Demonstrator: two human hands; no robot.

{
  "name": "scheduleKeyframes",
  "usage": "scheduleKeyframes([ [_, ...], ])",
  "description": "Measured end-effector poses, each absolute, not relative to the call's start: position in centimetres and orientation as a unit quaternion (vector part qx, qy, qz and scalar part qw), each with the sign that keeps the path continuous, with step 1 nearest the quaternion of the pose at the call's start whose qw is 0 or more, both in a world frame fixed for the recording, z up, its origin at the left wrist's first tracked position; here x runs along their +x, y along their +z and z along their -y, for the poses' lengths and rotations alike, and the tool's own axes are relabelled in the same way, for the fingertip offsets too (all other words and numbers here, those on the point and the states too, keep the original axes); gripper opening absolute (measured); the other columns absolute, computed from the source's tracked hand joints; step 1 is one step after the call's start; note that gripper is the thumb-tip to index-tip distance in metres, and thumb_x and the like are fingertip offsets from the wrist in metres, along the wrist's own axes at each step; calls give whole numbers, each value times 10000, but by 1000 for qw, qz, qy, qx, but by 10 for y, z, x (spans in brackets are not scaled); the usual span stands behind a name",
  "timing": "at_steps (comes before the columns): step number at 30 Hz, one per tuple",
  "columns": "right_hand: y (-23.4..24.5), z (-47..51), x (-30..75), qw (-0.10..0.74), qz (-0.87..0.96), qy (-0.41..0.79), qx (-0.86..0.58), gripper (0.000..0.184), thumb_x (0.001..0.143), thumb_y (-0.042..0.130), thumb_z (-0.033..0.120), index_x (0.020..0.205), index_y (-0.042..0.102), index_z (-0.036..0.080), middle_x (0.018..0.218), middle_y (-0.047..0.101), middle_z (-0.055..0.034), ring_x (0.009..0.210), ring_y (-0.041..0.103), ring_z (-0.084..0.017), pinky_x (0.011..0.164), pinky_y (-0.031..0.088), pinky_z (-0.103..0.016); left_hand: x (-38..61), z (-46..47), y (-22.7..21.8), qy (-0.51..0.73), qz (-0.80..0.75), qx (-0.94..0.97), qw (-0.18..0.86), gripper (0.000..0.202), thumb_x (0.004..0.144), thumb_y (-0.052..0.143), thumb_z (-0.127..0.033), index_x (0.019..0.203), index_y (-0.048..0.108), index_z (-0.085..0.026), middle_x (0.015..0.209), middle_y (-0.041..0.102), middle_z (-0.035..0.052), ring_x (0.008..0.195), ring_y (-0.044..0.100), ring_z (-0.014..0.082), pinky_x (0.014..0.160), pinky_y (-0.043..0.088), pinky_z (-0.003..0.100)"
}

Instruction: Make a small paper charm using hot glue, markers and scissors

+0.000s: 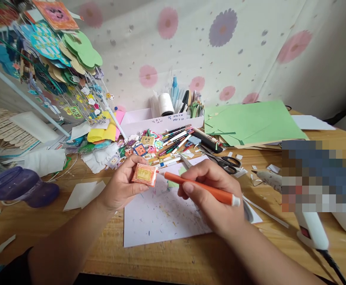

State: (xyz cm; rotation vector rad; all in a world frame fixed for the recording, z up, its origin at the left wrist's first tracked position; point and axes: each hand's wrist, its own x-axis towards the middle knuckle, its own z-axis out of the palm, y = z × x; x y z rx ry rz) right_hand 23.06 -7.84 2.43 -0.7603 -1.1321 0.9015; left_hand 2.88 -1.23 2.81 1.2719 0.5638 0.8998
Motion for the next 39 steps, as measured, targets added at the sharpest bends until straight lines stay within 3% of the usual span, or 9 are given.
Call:
scheduleKeyframes([
  [4,26,76,230,695,507,417,-293,55,768,694,276,763,674,224,582,642,-2,500,575,-153,457,449,-287,27,11,27,392,-248,580,670,414,633,781,-168,958,533,-230,817,592,-30,709,550,92,649,410,198],
  [7,28,74,225,710,482,411,-307,169,825,643,275,994,649,261,820,703,-26,657,650,-171,600,529,-321,26,11,26,359,-236,610,666,405,662,763,-161,976,516,-233,813,579,-31,698,546,86,621,398,186],
  [9,29,72,221,667,501,433,-343,254,856,611,289,1109,602,275,929,701,-43,741,664,-174,680,544,-334,25,11,26,326,-224,639,659,384,689,743,-161,983,505,-227,784,555,-35,673,526,80,600,387,182],
  [12,28,69,218,600,526,464,-384,174,843,632,279,1015,620,253,839,680,-23,715,641,-147,663,534,-289,25,11,24,292,-208,669,651,357,722,717,-165,998,497,-220,776,531,-35,669,503,76,601,383,185],
  [17,26,65,217,572,513,511,-386,159,787,678,189,920,609,240,727,630,30,642,576,-96,623,490,-227,26,12,23,272,-210,674,654,416,728,712,-162,1097,532,-229,819,527,-16,712,501,85,627,389,194],
  [22,23,60,213,581,429,586,-366,194,730,701,151,891,616,218,697,601,43,583,535,-71,564,473,-204,27,10,23,283,-201,643,682,543,743,697,-167,1223,479,-295,851,555,-13,737,532,98,668,418,216],
  [28,18,56,209,631,357,579,-373,243,689,737,164,888,610,225,688,581,51,578,548,-83,570,504,-244,27,8,21,315,-214,633,674,457,768,674,-212,1182,486,-253,954,626,34,841,597,150,773,448,286],
  [35,12,57,201,663,351,558,-355,212,731,729,196,896,602,239,721,598,47,612,576,-91,610,510,-263,40,26,14,366,-312,659,579,659,703,741,-209,1251,386,-296,992,634,38,781,621,142,667,470,246],
  [39,11,59,200,654,392,541,-354,194,781,696,216,955,617,252,718,598,48,638,587,-92,637,507,-257,43,32,12,397,-355,670,517,560,714,716,-199,1191,433,-274,973,619,35,772,601,138,655,463,241],
])
